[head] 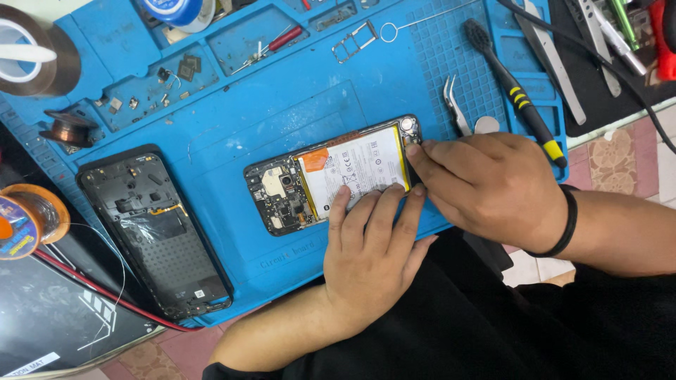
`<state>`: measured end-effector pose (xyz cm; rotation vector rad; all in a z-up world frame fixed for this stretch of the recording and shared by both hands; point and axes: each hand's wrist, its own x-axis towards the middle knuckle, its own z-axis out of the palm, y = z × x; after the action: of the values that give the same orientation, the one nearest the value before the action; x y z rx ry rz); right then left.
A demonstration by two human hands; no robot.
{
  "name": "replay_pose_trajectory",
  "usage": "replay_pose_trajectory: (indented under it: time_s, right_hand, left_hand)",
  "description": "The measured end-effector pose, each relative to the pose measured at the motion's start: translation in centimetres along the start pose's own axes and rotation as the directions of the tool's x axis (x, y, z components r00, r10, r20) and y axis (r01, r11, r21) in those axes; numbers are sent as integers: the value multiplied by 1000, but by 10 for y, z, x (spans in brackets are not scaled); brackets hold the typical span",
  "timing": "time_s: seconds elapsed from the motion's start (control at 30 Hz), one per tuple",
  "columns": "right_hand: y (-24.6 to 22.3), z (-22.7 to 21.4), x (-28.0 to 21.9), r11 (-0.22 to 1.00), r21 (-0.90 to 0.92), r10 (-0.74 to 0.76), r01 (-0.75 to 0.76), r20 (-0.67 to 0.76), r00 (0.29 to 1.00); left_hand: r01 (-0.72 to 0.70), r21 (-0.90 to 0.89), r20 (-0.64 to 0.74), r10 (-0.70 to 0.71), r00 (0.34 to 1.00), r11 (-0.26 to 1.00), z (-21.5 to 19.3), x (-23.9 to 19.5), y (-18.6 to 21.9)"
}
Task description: The person disassembles a smartphone, removes the back cover, and uses a screwdriver to manipulate internal components near the camera module. The person then reattaches the back cover and continues adjusting internal parts.
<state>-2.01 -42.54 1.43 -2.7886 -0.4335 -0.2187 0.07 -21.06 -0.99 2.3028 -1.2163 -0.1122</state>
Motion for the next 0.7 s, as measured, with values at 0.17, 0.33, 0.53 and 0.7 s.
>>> replay_pose_trajectory:
  time_s: [0.17,0.33,0.53,0.7]
  right_hand:
    - [-1,0,0,1000,0,0,0,8,1000]
    - [-5,-3,-4,993,85,80,-78,-19,997]
    - [-14,-4,-12,984,127,127,-124,-20,992]
    - [-23,-5,-10,991,74,112,-110,-17,994]
  left_hand:
    - [-7,-4,-2,7,1000,1000,-1,0,1]
    - [-26,-16,-36,26,999,1000,-2,-2,0]
    - [-52,-83,-53,48,997,995,-3,-9,-3]
    - [-71,-98,-77,63,995,993,-3,-11,-5]
